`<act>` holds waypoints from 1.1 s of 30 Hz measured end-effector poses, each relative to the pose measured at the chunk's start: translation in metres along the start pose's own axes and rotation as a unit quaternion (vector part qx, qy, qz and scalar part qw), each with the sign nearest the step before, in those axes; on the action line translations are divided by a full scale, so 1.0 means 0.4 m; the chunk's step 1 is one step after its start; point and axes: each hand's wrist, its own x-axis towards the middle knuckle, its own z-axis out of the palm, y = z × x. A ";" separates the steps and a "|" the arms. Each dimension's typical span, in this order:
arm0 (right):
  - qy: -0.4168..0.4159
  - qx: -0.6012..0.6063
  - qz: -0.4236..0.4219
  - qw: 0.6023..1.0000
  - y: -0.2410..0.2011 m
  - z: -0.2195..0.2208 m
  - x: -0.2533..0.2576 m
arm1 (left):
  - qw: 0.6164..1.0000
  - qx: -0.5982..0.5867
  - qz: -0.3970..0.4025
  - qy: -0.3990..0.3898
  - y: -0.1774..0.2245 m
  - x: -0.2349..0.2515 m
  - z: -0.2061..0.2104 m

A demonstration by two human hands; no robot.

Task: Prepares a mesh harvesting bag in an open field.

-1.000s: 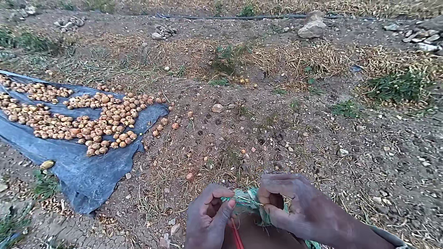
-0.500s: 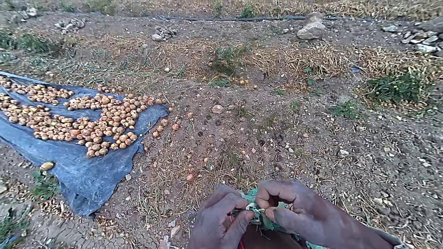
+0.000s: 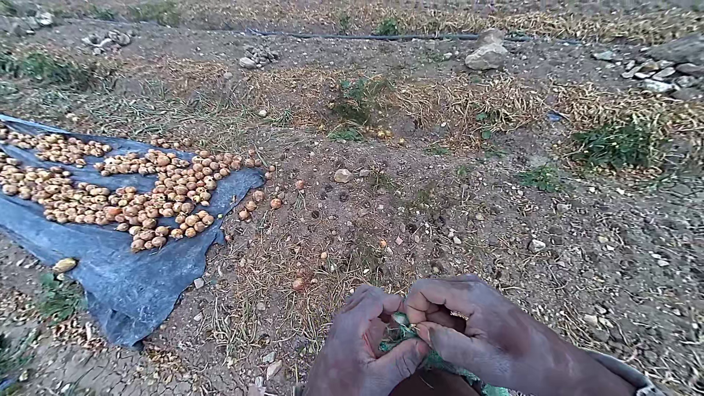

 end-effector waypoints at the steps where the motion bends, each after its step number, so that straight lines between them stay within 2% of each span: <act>1: -0.002 0.005 0.004 1.000 -0.003 0.001 0.001 | 1.000 -0.026 -0.007 0.002 0.001 0.002 0.003; 4: -0.013 0.041 0.030 0.999 -0.001 0.008 0.003 | 0.997 -0.067 -0.025 -0.005 0.001 0.003 0.000; 7: -0.031 0.160 0.079 0.984 0.008 0.007 -0.001 | 0.998 -0.046 -0.035 -0.002 -0.003 -0.004 -0.012; 11: -0.054 0.401 0.159 0.901 0.027 0.025 -0.015 | 0.995 0.088 -0.047 0.014 0.007 -0.025 -0.033; 13: -0.052 0.438 0.163 0.882 0.026 0.038 -0.015 | 0.993 0.110 -0.048 0.004 0.010 -0.032 -0.038; 19: -0.079 0.307 0.098 0.943 0.003 0.012 0.009 | 0.999 0.050 -0.008 -0.021 0.012 -0.031 -0.037; 24: -0.053 0.186 0.064 0.979 -0.014 0.011 0.010 | 1.000 -0.018 0.010 -0.017 0.003 -0.022 -0.021; 29: -0.032 0.075 0.060 0.995 -0.010 -0.004 0.000 | 0.997 -0.070 0.018 -0.027 0.008 -0.019 -0.010; 33: -0.077 -0.020 0.069 0.994 -0.017 -0.013 -0.015 | 0.999 -0.039 0.016 -0.015 0.007 -0.025 -0.012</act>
